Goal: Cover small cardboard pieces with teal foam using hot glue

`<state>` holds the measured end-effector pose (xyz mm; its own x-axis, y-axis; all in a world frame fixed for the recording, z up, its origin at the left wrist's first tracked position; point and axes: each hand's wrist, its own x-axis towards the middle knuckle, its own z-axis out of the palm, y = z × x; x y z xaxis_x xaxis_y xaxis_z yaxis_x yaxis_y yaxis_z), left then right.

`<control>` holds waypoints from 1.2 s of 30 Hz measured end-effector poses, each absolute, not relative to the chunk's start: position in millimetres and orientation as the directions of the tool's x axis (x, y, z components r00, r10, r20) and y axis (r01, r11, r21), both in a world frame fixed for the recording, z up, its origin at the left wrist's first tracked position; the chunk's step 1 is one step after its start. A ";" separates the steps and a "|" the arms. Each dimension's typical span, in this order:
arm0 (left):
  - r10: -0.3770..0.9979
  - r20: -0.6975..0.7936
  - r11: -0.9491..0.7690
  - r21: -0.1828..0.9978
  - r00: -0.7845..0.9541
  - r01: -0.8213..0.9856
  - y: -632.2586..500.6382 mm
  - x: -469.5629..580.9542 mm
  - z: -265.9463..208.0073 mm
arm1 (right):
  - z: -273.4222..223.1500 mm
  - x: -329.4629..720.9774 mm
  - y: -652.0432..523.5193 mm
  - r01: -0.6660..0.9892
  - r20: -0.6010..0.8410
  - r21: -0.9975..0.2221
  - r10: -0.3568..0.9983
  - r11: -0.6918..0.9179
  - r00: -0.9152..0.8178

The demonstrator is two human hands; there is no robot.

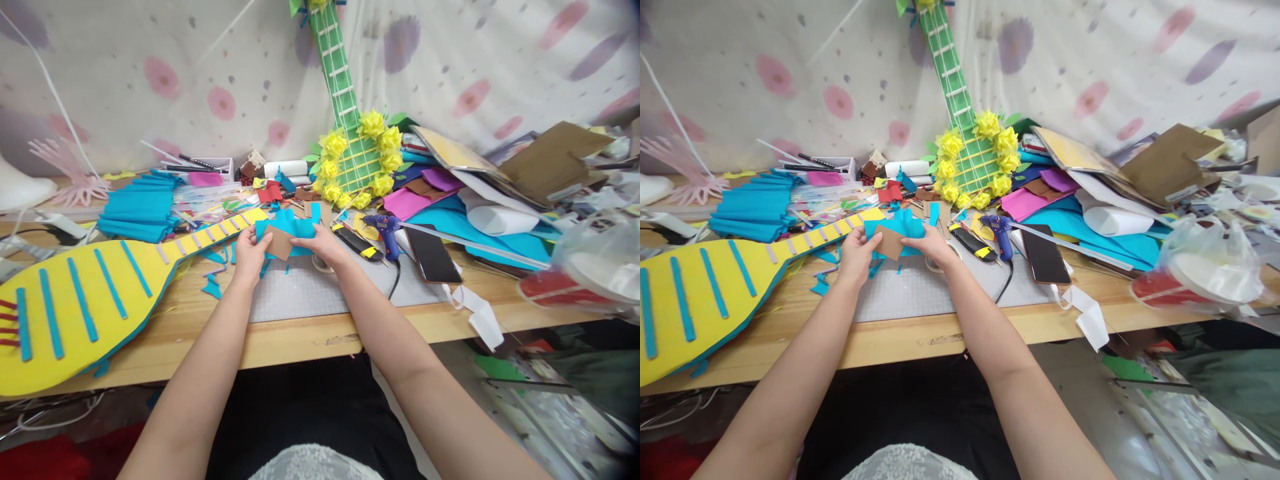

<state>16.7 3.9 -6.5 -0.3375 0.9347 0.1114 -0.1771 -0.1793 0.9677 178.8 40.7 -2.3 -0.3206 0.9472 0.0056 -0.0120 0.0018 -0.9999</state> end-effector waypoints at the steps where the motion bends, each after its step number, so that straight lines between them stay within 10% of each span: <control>1: 0.938 0.112 -0.178 0.967 -0.327 -0.180 3.7 16.3 -6.0 | -3.7 178.8 42.4 0.009 0.012 -1.000 0.957 0.015 -0.288; 15: 0.990 -0.043 0.000 0.952 -0.131 -0.307 -0.1 14.5 -2.6 | -8.8 177.4 49.6 0.282 0.158 -0.946 0.987 0.157 -0.018; 36: 0.986 0.025 -0.066 0.967 -0.167 -0.245 1.2 14.9 -3.5 | -10.3 175.0 48.0 0.331 0.136 -0.932 0.989 0.145 -0.051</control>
<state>14.9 1.2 -3.5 -0.1665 0.9857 0.0254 -0.2451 -0.0663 0.9672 175.0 48.0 -10.3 -0.0506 0.9894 0.1364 0.3314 0.1454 -0.9322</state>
